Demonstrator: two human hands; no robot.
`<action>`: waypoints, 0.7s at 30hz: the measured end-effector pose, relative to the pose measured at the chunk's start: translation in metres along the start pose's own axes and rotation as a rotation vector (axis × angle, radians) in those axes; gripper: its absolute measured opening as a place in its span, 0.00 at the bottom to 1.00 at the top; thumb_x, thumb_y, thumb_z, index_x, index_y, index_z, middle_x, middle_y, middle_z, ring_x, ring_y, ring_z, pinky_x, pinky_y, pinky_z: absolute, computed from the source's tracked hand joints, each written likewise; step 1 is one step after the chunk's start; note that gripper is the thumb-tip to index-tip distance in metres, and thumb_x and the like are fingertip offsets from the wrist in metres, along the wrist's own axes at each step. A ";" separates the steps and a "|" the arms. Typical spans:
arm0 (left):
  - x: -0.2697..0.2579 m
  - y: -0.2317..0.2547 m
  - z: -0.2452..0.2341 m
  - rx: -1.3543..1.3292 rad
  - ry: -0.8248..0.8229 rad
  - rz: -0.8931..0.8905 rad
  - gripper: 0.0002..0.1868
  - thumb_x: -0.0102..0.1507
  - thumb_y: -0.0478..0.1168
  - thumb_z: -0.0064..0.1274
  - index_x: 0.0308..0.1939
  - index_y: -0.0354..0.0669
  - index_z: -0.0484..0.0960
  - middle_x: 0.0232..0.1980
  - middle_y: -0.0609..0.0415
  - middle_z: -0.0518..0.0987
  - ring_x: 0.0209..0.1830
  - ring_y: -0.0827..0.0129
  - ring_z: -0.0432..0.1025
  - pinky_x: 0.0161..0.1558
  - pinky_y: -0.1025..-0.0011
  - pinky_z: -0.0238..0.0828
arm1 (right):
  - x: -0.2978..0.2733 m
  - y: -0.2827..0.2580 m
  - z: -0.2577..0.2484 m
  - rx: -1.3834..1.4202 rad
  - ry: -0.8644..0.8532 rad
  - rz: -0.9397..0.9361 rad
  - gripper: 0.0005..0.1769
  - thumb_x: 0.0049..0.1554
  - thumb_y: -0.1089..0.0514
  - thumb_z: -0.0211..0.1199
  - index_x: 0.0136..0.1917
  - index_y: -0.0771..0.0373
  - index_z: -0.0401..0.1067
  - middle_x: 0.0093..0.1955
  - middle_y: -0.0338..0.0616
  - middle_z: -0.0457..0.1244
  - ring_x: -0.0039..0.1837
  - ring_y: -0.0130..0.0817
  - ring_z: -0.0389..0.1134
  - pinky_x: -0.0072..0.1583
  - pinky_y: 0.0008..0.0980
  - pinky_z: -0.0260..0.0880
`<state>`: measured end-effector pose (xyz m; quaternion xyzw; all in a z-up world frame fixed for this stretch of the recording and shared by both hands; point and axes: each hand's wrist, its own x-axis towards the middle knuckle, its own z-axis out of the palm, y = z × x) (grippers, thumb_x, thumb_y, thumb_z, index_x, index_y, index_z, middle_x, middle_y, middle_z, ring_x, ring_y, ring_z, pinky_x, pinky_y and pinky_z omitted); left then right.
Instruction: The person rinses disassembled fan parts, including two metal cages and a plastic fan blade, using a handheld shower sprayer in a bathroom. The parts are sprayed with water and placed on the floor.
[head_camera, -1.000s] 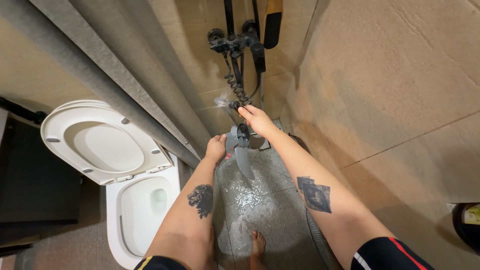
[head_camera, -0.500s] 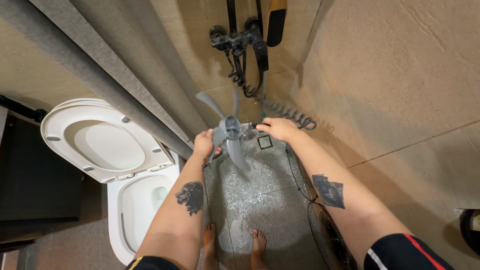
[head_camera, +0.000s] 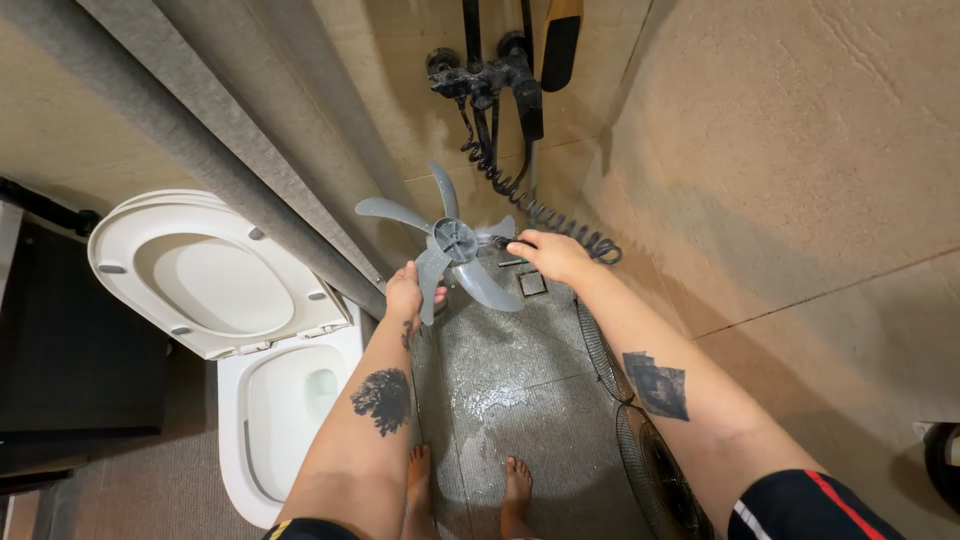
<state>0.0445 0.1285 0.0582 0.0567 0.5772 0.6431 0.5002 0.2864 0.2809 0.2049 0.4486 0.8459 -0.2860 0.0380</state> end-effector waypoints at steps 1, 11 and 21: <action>0.000 -0.002 0.001 -0.017 0.000 0.004 0.22 0.74 0.50 0.32 0.55 0.33 0.70 0.40 0.42 0.82 0.25 0.61 0.77 0.27 0.67 0.79 | 0.001 0.000 0.001 -0.028 0.034 0.012 0.31 0.58 0.26 0.52 0.63 0.46 0.74 0.60 0.46 0.70 0.64 0.49 0.69 0.64 0.46 0.67; 0.003 -0.028 0.032 -0.149 0.028 -0.011 0.13 0.74 0.46 0.36 0.58 0.47 0.68 0.46 0.47 0.80 0.31 0.59 0.78 0.30 0.62 0.77 | -0.011 0.011 0.021 -0.217 -0.157 -0.079 0.32 0.58 0.26 0.50 0.62 0.47 0.73 0.59 0.47 0.69 0.65 0.49 0.68 0.65 0.46 0.65; 0.007 -0.033 0.059 -0.156 -0.007 -0.069 0.12 0.74 0.43 0.35 0.58 0.49 0.69 0.48 0.48 0.80 0.36 0.58 0.78 0.34 0.60 0.75 | -0.028 -0.003 0.010 0.145 -0.005 -0.093 0.30 0.58 0.29 0.52 0.60 0.49 0.74 0.53 0.47 0.71 0.57 0.45 0.72 0.58 0.42 0.69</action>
